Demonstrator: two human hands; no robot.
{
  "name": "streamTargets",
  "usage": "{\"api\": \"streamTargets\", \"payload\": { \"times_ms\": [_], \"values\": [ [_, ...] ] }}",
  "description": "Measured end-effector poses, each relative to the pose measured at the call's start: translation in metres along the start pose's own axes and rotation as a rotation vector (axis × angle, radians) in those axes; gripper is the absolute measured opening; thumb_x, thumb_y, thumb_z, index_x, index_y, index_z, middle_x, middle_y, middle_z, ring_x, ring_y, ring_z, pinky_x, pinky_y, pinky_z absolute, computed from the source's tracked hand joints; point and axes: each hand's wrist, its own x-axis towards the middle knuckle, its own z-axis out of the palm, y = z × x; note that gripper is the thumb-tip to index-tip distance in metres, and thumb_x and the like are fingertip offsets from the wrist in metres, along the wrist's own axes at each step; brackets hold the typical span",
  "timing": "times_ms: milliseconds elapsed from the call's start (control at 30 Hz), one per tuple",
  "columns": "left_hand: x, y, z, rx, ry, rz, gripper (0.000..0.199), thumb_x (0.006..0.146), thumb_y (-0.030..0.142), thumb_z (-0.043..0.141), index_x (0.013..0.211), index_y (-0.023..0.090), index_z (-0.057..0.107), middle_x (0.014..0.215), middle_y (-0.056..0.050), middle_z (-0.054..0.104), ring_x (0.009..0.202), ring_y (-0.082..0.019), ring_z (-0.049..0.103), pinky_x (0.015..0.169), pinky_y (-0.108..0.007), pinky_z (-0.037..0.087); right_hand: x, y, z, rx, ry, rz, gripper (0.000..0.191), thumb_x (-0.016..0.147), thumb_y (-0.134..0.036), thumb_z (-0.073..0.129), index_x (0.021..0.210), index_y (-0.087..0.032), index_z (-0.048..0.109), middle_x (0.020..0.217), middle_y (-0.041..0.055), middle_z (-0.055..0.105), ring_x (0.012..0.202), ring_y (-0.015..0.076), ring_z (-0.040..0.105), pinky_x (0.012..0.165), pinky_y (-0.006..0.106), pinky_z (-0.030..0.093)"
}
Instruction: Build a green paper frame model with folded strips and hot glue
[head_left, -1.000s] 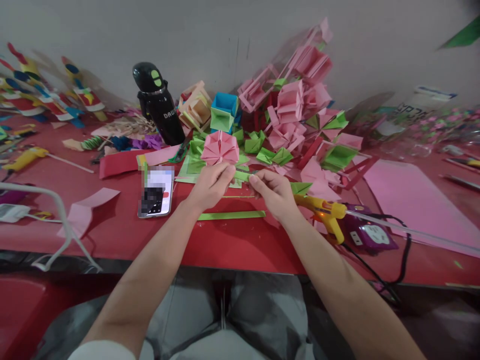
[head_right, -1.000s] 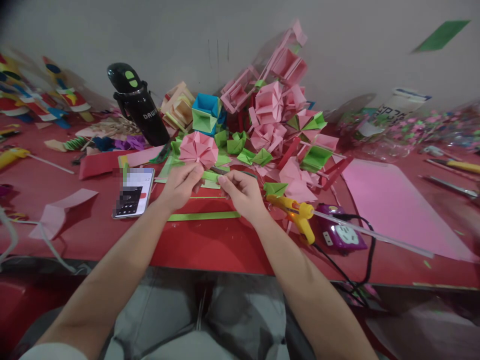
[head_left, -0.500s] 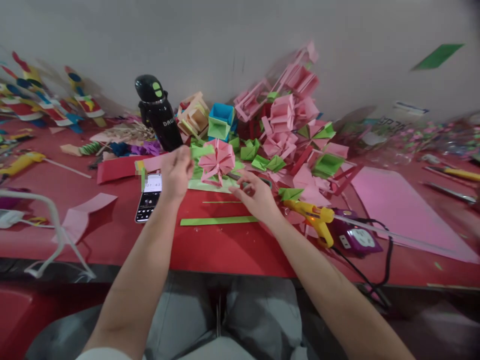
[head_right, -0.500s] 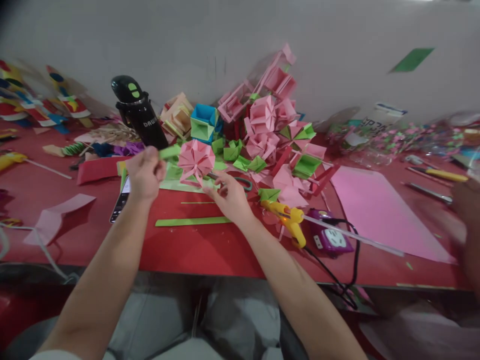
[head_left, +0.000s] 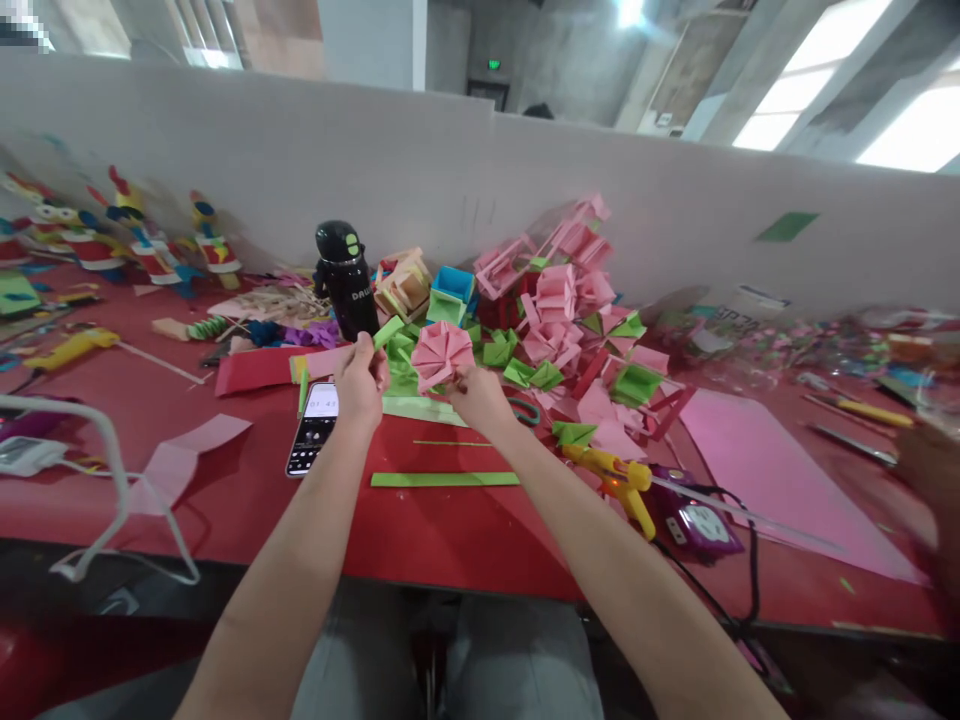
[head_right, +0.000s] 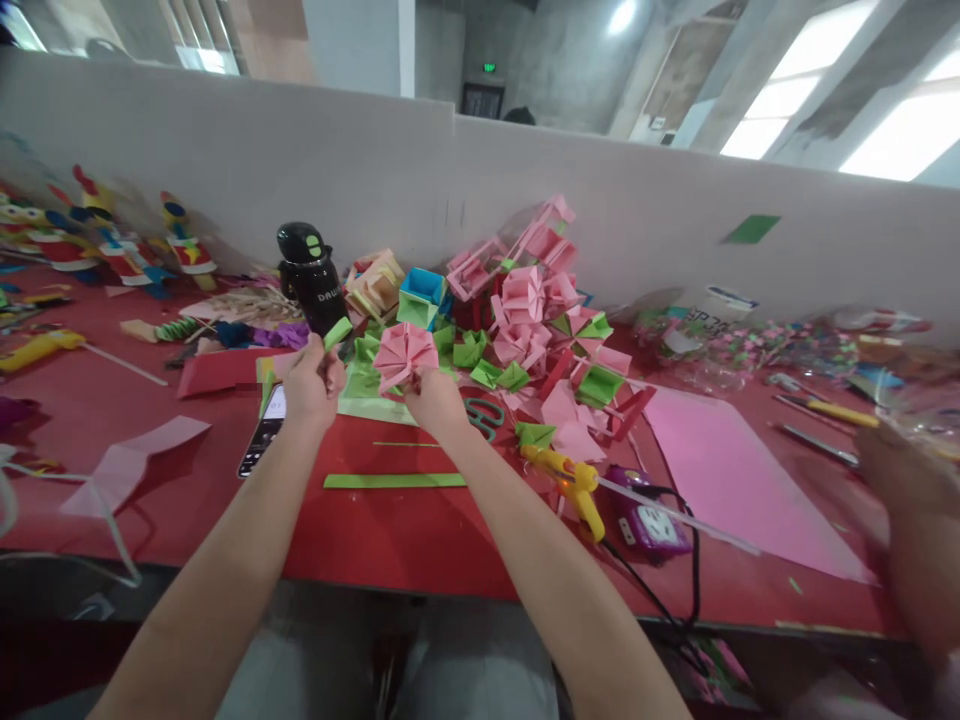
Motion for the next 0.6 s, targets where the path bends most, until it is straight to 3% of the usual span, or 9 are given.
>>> {"api": "streamTargets", "payload": {
  "times_ms": [100, 200, 267, 433, 500, 600],
  "values": [
    [0.003, -0.001, -0.003, -0.058, 0.016, -0.01, 0.053, 0.087, 0.061, 0.068, 0.06, 0.018, 0.051, 0.039, 0.007, 0.038, 0.032, -0.005, 0.029, 0.035, -0.021, 0.018, -0.001, -0.003, -0.025, 0.148, 0.145, -0.005, 0.009, 0.079, -0.016, 0.061, 0.072, -0.021, 0.057, 0.059, 0.0001, 0.064, 0.053, 0.0147, 0.058, 0.053, 0.026, 0.038],
    [0.004, 0.0, -0.004, -0.095, 0.022, -0.031, 0.054, 0.086, 0.061, 0.07, 0.059, 0.018, 0.05, 0.04, 0.007, 0.04, 0.033, -0.004, 0.031, 0.035, -0.019, 0.019, 0.001, -0.008, -0.059, 0.389, 0.204, 0.067, 0.007, 0.08, -0.025, 0.06, 0.075, -0.022, 0.057, 0.055, -0.0009, 0.064, 0.04, 0.0134, 0.052, 0.041, 0.026, 0.037],
    [0.005, 0.0, -0.004, -0.11, 0.035, -0.028, 0.055, 0.085, 0.062, 0.071, 0.06, 0.018, 0.049, 0.043, 0.006, 0.042, 0.034, -0.004, 0.033, 0.035, -0.019, 0.021, 0.008, -0.009, -0.083, 0.435, 0.323, 0.018, 0.011, 0.078, -0.027, 0.065, 0.071, -0.023, 0.057, 0.052, -0.0011, 0.062, 0.04, 0.0136, 0.052, 0.039, 0.026, 0.039],
    [0.003, -0.002, -0.003, -0.088, 0.028, -0.033, 0.055, 0.084, 0.063, 0.07, 0.059, 0.018, 0.049, 0.043, 0.006, 0.042, 0.034, -0.004, 0.031, 0.035, -0.02, 0.02, 0.068, -0.013, -0.14, 0.457, 0.616, -0.017, 0.02, 0.08, -0.025, 0.073, 0.072, -0.025, 0.055, 0.057, 0.0034, 0.064, 0.044, 0.0141, 0.054, 0.04, 0.029, 0.04],
    [0.002, -0.004, -0.002, -0.05, 0.007, -0.037, 0.057, 0.085, 0.065, 0.068, 0.058, 0.019, 0.048, 0.044, 0.006, 0.042, 0.035, -0.004, 0.032, 0.036, -0.021, 0.019, 0.102, -0.018, -0.154, 0.599, 0.622, 0.042, 0.021, 0.08, -0.022, 0.076, 0.075, -0.024, 0.056, 0.06, 0.0028, 0.065, 0.048, 0.0136, 0.058, 0.047, 0.031, 0.048],
    [0.0, -0.007, -0.002, -0.016, -0.017, -0.05, 0.058, 0.085, 0.068, 0.066, 0.058, 0.019, 0.048, 0.044, 0.006, 0.041, 0.035, -0.005, 0.031, 0.036, -0.021, 0.019, 0.142, -0.027, -0.157, 0.735, 0.457, 0.11, 0.025, 0.077, -0.018, 0.08, 0.075, -0.023, 0.055, 0.061, 0.0003, 0.064, 0.057, 0.0156, 0.065, 0.059, 0.033, 0.055]
  ]
}}
